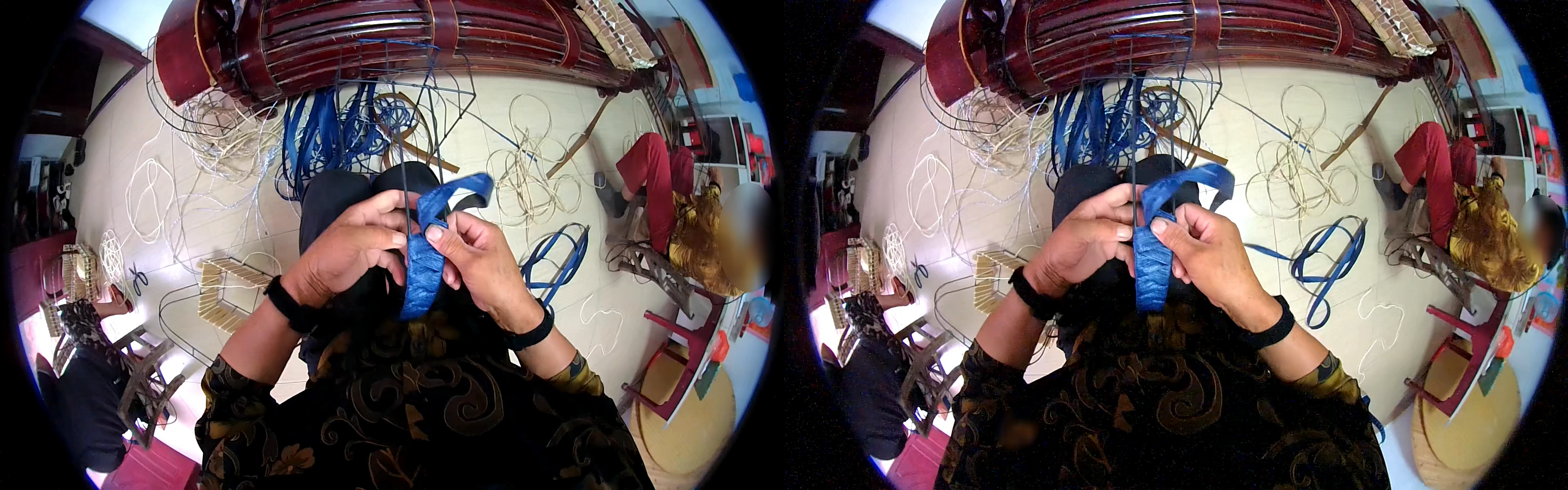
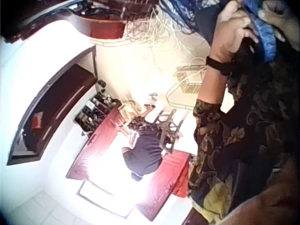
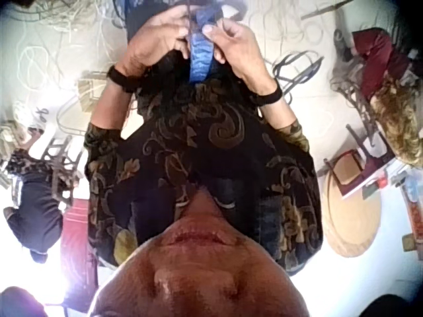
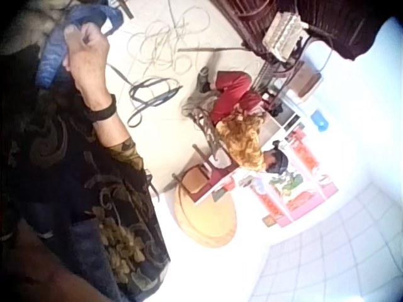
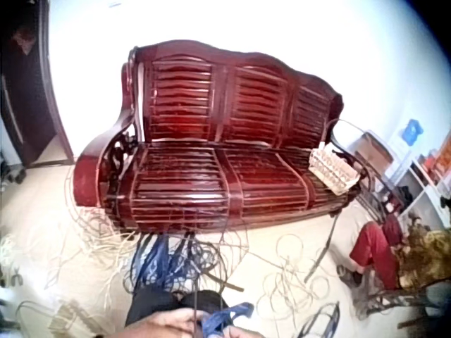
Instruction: The person weaves blue synthetic strips through a wire frame to create a basket, wrapping the strips around the wire and pulling them tight by hand.
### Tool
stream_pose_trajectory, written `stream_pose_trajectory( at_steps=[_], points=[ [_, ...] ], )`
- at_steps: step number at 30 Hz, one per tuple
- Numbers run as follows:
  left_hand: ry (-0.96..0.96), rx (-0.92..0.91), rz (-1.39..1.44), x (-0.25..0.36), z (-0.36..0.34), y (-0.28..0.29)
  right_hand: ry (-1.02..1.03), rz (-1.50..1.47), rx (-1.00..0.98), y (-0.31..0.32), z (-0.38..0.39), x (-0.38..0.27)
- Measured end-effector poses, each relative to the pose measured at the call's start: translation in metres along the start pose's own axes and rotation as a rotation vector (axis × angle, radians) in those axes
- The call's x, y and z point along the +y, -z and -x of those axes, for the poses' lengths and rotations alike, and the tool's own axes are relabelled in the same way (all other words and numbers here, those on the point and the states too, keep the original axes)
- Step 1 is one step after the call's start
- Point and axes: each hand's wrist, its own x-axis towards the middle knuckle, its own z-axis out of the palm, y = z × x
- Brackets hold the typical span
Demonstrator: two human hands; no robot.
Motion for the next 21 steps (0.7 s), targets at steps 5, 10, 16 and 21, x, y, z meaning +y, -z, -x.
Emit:
stream_pose_trajectory(
  at_steps=[5,10,16,21],
  points=[
    [0.049,-0.188,0.163,0.002,-0.025,0.023,-0.076,-0.005,-0.002,-0.004,-0.004,-0.008],
    [0.122,-0.262,0.234,-0.011,-0.041,0.032,-0.134,0.008,0.02,-0.006,-0.006,-0.014],
    [0.047,-0.292,0.335,-0.019,-0.045,0.03,-0.16,0.028,0.047,-0.002,-0.006,-0.012],
    [-0.012,-0.344,0.428,-0.024,-0.042,0.026,-0.154,0.03,0.052,-0.001,-0.007,-0.012]
  ],
)
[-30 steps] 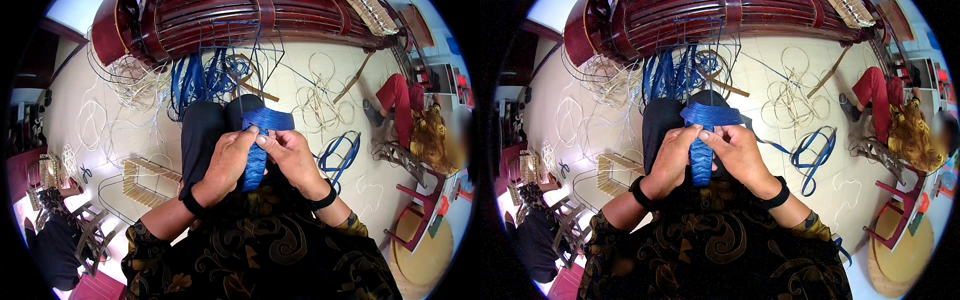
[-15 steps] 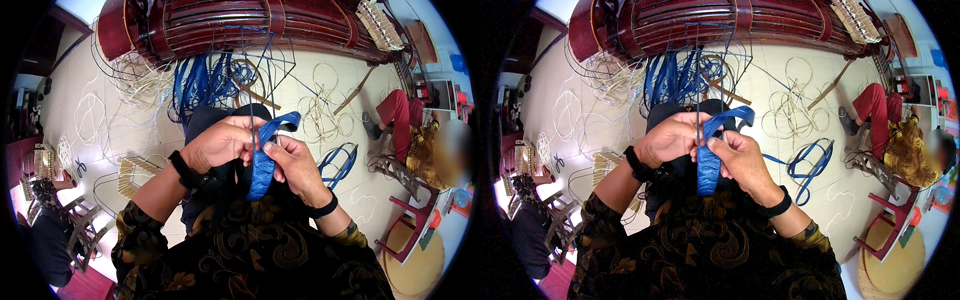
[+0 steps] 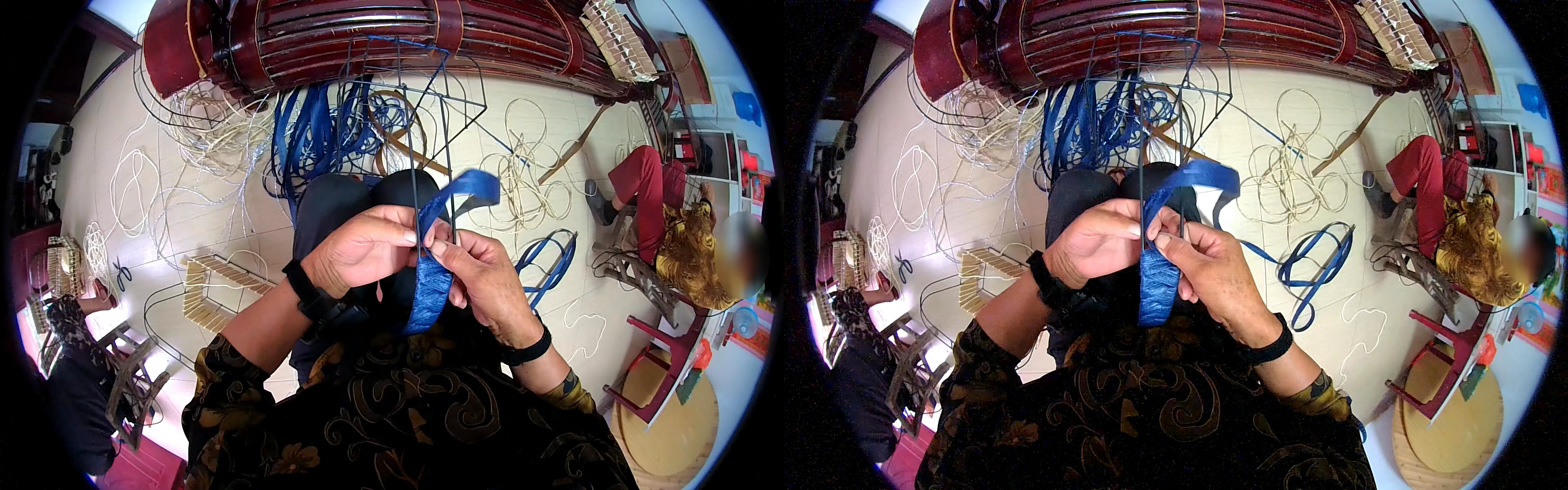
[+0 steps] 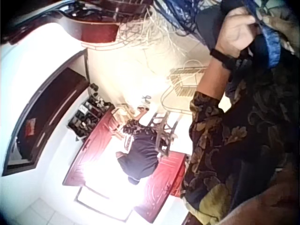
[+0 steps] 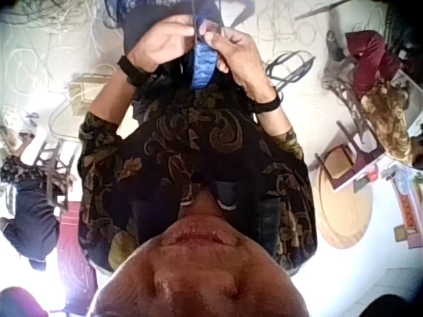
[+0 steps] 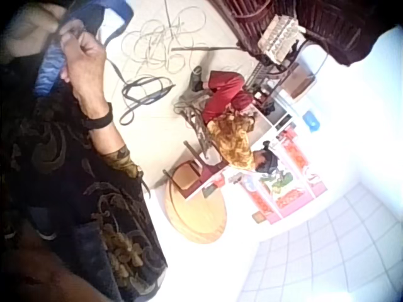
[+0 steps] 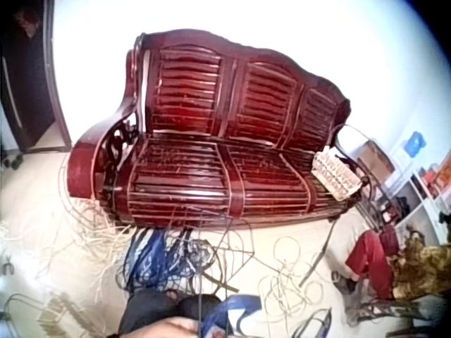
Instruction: The person weaves blue synthetic strips through a wire frame to create a basket, wrapping the strips around the wire and pulling them tight by hand.
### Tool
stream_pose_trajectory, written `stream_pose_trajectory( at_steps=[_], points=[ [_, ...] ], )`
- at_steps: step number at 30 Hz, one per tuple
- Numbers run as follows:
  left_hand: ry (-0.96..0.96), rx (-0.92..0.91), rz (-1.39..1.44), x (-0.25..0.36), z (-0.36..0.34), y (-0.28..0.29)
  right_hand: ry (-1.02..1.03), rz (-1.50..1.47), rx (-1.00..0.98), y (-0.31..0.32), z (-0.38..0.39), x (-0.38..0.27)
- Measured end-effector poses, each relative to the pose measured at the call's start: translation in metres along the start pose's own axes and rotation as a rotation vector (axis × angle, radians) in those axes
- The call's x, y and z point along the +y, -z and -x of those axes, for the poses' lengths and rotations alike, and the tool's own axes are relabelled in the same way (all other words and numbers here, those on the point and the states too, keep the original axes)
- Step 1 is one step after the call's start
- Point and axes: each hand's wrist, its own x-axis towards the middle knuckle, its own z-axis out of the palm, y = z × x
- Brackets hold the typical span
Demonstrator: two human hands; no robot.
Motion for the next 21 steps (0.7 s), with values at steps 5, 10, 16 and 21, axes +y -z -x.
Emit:
stream_pose_trajectory(
  at_steps=[5,10,16,21],
  points=[
    [0.022,0.103,0.136,-0.015,-0.001,0.002,0.024,-0.031,-0.032,0.003,0.0,0.002],
    [-0.211,0.166,0.174,-0.021,-0.004,-0.005,0.049,-0.042,-0.069,0.002,-0.001,0.006],
    [-0.33,0.161,0.121,-0.017,-0.002,-0.006,0.081,-0.106,-0.109,-0.006,-0.001,0.006],
    [-0.332,0.171,0.143,-0.012,0.006,-0.004,0.161,-0.113,-0.116,-0.008,-0.008,0.017]
  ],
)
